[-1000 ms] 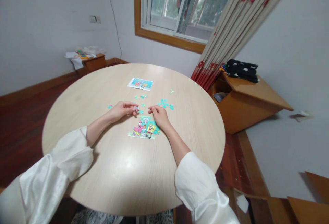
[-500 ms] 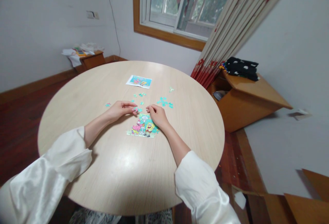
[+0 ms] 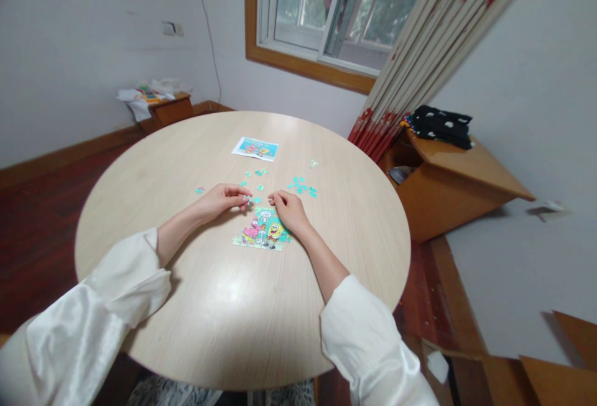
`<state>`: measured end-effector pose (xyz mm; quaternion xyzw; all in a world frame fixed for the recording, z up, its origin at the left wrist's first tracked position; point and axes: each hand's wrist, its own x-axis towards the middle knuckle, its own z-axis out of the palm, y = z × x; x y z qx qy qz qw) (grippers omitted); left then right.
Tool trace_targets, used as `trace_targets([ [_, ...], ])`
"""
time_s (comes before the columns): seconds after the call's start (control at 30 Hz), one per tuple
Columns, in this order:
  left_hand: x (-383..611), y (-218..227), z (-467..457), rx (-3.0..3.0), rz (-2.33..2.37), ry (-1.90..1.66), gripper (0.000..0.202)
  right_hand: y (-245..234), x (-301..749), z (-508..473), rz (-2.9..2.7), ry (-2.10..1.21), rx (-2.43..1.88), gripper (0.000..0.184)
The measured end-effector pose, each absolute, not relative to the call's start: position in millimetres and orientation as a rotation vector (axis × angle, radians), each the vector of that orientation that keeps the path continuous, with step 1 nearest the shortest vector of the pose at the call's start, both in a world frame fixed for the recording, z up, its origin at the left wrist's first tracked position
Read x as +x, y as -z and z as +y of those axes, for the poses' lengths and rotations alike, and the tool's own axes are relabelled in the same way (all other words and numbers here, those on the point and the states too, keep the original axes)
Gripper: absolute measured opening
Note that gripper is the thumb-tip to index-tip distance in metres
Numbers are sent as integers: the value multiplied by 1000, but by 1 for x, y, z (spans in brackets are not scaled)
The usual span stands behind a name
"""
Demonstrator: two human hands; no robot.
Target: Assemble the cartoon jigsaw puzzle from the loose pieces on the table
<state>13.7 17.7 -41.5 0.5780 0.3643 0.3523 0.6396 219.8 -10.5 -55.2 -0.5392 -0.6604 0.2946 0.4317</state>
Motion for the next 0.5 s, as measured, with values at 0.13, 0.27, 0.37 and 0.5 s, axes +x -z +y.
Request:
trace_targets([
  [0.13, 13, 41, 17, 1346, 855, -810, 13, 54, 220, -11, -1656, -736, -1346, 26],
  [0.27, 11, 40, 17, 1350, 848, -813, 20, 54, 220, -11, -1663, -736, -1347, 27],
  [0.37, 11, 41, 17, 1350, 829, -798, 26, 55, 221, -11, -1664, -737, -1349, 27],
  [0.5, 11, 44, 18, 1305, 810, -812, 26, 54, 221, -12, -1672, -746, -1350, 27],
])
